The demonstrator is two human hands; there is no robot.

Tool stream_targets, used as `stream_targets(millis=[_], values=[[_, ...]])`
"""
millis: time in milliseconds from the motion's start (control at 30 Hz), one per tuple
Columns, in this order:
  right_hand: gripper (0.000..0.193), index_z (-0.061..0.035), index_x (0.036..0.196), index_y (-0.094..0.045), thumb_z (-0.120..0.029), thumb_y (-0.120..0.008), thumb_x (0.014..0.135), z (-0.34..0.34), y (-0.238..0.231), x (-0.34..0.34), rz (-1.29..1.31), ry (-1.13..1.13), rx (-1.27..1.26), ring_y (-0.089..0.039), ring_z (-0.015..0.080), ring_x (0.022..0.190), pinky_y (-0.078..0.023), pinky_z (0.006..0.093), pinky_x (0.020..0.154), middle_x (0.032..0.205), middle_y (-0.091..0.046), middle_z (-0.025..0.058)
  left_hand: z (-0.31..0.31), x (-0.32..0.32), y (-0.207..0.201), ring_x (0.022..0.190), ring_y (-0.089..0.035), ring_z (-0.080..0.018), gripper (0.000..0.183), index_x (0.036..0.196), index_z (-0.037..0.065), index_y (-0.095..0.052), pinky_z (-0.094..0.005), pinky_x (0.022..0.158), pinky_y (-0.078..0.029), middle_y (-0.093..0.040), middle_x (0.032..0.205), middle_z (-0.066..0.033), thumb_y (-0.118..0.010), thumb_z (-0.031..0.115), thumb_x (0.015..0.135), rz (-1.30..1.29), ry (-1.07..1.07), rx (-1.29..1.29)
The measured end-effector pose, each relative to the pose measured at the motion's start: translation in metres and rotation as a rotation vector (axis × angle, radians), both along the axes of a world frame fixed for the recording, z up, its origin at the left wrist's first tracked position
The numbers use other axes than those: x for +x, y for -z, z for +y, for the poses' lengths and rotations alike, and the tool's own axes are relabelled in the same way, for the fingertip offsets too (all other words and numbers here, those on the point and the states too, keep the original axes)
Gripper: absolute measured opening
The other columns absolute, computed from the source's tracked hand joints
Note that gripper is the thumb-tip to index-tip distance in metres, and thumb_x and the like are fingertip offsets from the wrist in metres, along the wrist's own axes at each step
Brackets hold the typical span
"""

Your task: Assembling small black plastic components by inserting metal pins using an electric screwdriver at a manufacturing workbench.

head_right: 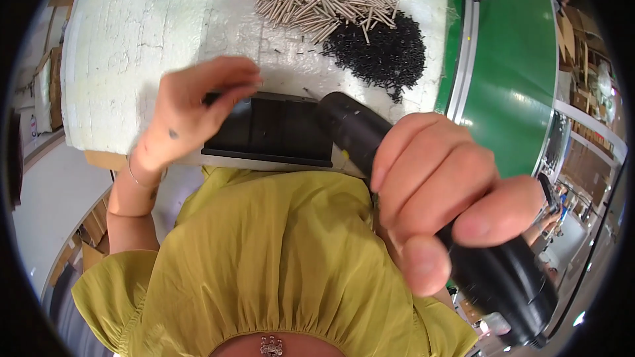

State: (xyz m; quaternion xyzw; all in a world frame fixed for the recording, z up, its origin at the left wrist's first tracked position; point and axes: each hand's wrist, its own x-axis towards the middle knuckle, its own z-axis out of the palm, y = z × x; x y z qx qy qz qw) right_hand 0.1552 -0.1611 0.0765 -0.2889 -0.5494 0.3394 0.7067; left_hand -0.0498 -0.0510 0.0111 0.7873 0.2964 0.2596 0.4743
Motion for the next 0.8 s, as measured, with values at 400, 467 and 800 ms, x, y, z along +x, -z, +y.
stream_targets(millis=[400, 467, 800], values=[[0.029, -0.0173, 0.099, -0.045, -0.010, -0.065, 0.079, 0.013, 0.012, -0.025, -0.125, -0.179, -0.096, -0.050, 0.0051, 0.050, -0.040, 0.0210, 0.054, 0.064, -0.052, -0.0077, -0.033, -0.019, 0.018, 0.072, -0.061, -0.0241, 0.019, 0.083, 0.002, -0.068, -0.0319, 0.062, -0.049, -0.064, 0.079, -0.0081, -0.070, -0.006, 0.067, 0.048, -0.078, 0.332], [0.029, -0.0173, 0.100, -0.044, -0.010, -0.064, 0.079, 0.013, 0.013, -0.026, -0.126, -0.180, -0.095, -0.049, 0.0052, 0.050, -0.040, 0.0213, 0.054, 0.064, -0.052, -0.0077, -0.034, -0.020, 0.018, 0.072, -0.060, -0.0241, 0.018, 0.083, 0.002, -0.068, -0.0322, 0.062, -0.050, -0.064, 0.079, -0.0079, -0.070, -0.006, 0.067, 0.055, -0.074, 0.324], [0.029, -0.0172, 0.103, -0.044, -0.011, -0.061, 0.081, 0.017, 0.010, -0.027, -0.176, -0.178, -0.104, -0.047, 0.0059, 0.049, -0.038, 0.0224, 0.053, 0.063, -0.050, -0.0073, -0.033, -0.013, 0.021, 0.070, -0.055, -0.0254, 0.013, 0.078, 0.003, -0.064, -0.0345, 0.062, -0.049, -0.060, 0.076, -0.0066, -0.069, -0.001, 0.067, 0.021, -0.091, 0.282]])
